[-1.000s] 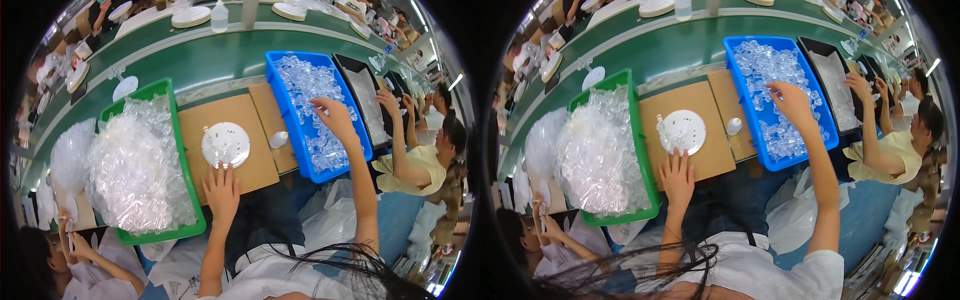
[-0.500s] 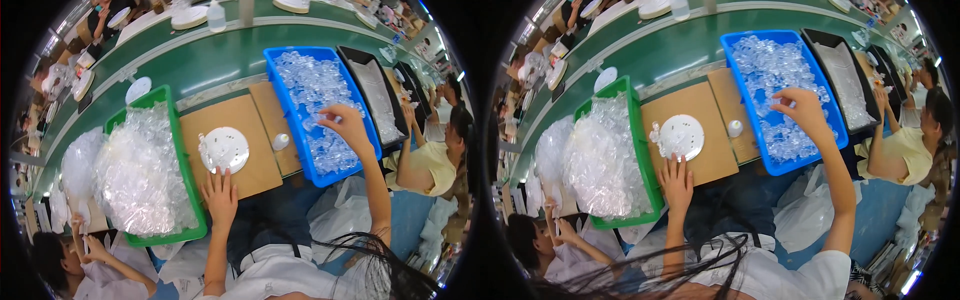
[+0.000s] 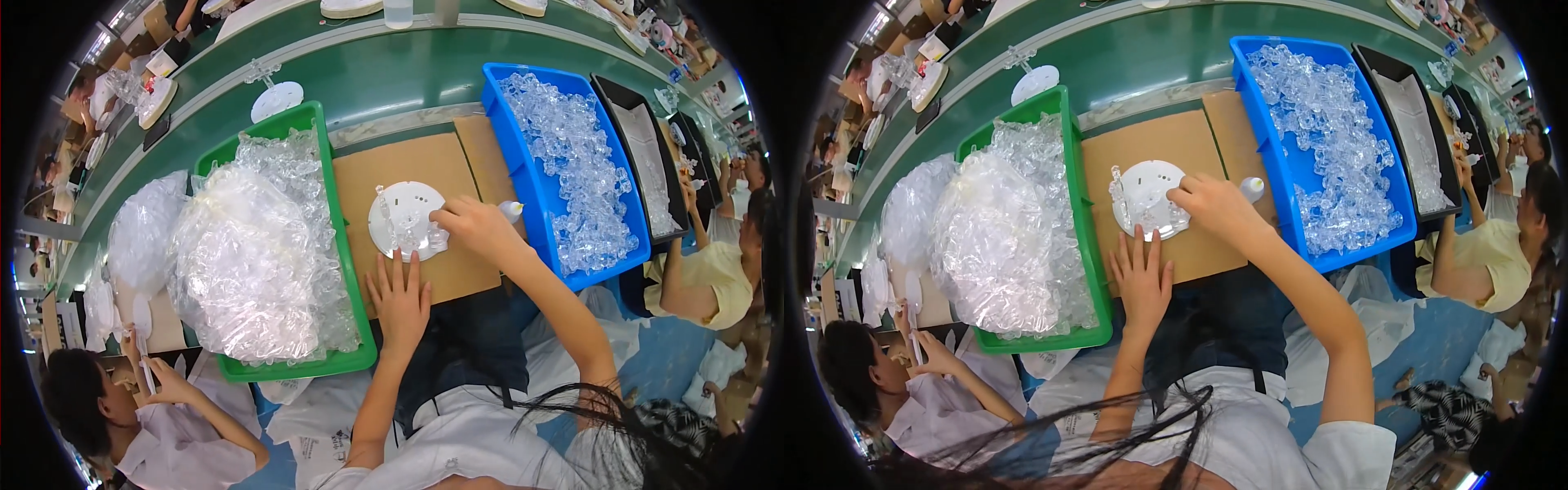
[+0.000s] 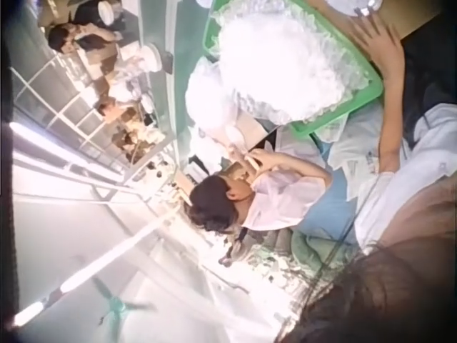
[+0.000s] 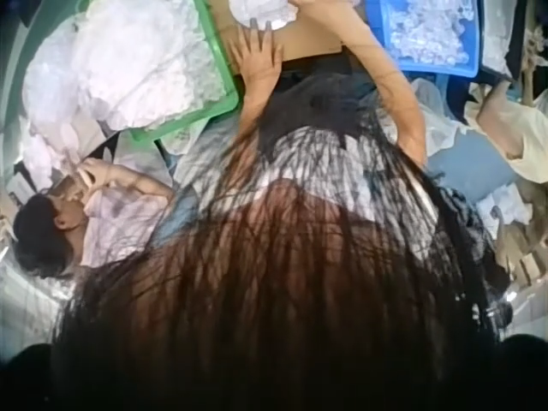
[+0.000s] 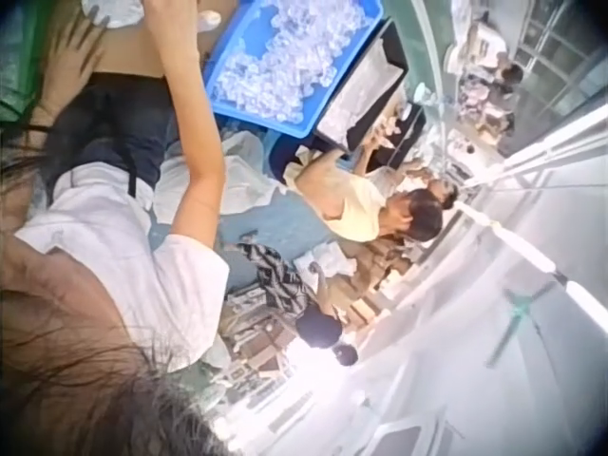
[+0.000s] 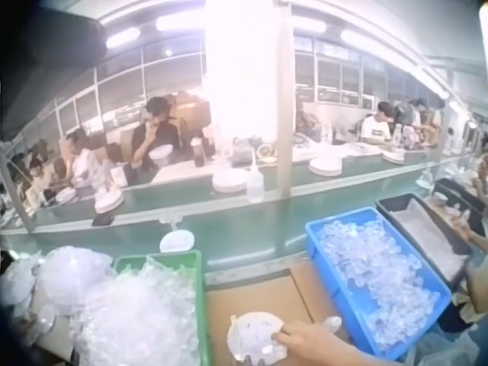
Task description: Apply glue to clear plastic decorative pieces and attach them to a white circular fixture base.
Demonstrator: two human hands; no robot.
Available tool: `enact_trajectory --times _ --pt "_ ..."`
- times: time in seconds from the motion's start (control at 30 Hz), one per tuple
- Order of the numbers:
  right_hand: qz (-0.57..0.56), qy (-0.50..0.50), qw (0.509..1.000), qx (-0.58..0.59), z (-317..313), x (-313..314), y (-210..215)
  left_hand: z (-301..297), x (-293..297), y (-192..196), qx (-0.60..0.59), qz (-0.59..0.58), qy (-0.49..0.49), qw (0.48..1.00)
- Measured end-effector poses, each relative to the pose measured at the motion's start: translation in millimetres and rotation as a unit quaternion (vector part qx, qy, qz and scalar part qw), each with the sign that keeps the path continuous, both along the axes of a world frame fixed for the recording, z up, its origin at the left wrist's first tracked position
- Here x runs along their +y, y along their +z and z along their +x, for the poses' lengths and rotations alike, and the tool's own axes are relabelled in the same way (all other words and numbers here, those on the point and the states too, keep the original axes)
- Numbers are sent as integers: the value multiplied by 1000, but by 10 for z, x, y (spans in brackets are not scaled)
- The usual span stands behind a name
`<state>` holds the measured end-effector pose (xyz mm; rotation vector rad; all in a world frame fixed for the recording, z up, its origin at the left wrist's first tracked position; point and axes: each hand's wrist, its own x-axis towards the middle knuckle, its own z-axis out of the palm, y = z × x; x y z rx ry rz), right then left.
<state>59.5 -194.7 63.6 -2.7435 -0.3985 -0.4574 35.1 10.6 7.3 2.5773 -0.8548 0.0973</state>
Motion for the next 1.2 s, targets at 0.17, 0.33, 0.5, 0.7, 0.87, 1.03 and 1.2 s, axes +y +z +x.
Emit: enact_trajectory --times 0.17,0.33,0.5,0.7,0.87,1.03,1.2 --pt "10 -75 997 25 -11 51 -48 -45 -85 -8 -2 -64 0 998" --pt "66 -104 992 -35 65 210 -56 -38 -124 17 -20 -75 4 997" --pt "163 -145 976 -8 58 137 -136 -31 -138 51 -8 -72 4 997" --pt "127 -107 985 -56 51 182 -123 -36 -129 -8 -19 -66 11 998" --pt "123 -111 984 -61 27 197 -102 -40 -163 -11 -16 -57 15 998" --pt "145 -111 983 -29 47 179 -129 -23 -168 -23 -16 -56 18 998" --pt "127 -117 985 -19 41 239 -112 12 -219 66 -31 -56 40 997"
